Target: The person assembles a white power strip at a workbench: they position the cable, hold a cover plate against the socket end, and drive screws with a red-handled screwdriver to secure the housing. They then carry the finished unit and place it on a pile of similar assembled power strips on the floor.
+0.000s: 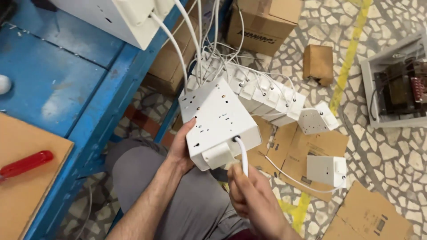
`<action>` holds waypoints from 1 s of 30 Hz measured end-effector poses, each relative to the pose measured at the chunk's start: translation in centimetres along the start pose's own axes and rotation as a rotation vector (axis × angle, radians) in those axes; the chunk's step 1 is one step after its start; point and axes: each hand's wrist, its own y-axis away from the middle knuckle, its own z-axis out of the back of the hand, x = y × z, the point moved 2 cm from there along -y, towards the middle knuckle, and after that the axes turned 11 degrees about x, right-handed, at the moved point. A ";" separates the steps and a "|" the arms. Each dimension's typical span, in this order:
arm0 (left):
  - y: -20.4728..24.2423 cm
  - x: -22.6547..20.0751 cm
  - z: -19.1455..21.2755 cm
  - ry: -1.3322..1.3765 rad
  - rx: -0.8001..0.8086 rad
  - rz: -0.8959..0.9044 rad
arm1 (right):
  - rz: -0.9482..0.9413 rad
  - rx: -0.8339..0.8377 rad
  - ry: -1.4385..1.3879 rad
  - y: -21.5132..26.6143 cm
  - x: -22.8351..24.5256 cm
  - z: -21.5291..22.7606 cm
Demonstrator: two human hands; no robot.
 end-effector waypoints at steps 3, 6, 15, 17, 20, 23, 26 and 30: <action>-1.3 0.3 1.2 0.007 -0.002 0.027 | -0.014 -0.046 -0.003 -1.3 2.4 -0.2; -0.8 -0.1 2.4 -0.009 -0.095 0.058 | -0.006 -0.081 0.006 -2.8 3.8 -0.2; -0.8 -0.1 3.5 -0.238 -0.211 0.125 | 0.106 -0.325 -0.068 -5.3 8.7 11.3; -0.5 -0.6 3.4 -0.258 -0.225 0.083 | 0.078 -0.318 -0.191 -5.1 7.6 15.5; -0.2 -1.7 3.3 -0.264 -0.211 0.018 | 0.074 -0.388 -0.214 -4.2 5.8 20.1; 0.0 -1.9 3.5 -0.246 -0.207 0.006 | 0.059 -0.494 -0.222 -2.8 5.9 25.1; -0.1 -1.9 3.7 -0.220 -0.189 -0.013 | 0.091 -0.573 -0.195 -0.5 7.5 31.1; -0.1 -2.4 3.8 -0.190 -0.206 -0.061 | 0.108 -0.747 -0.112 2.3 10.0 34.6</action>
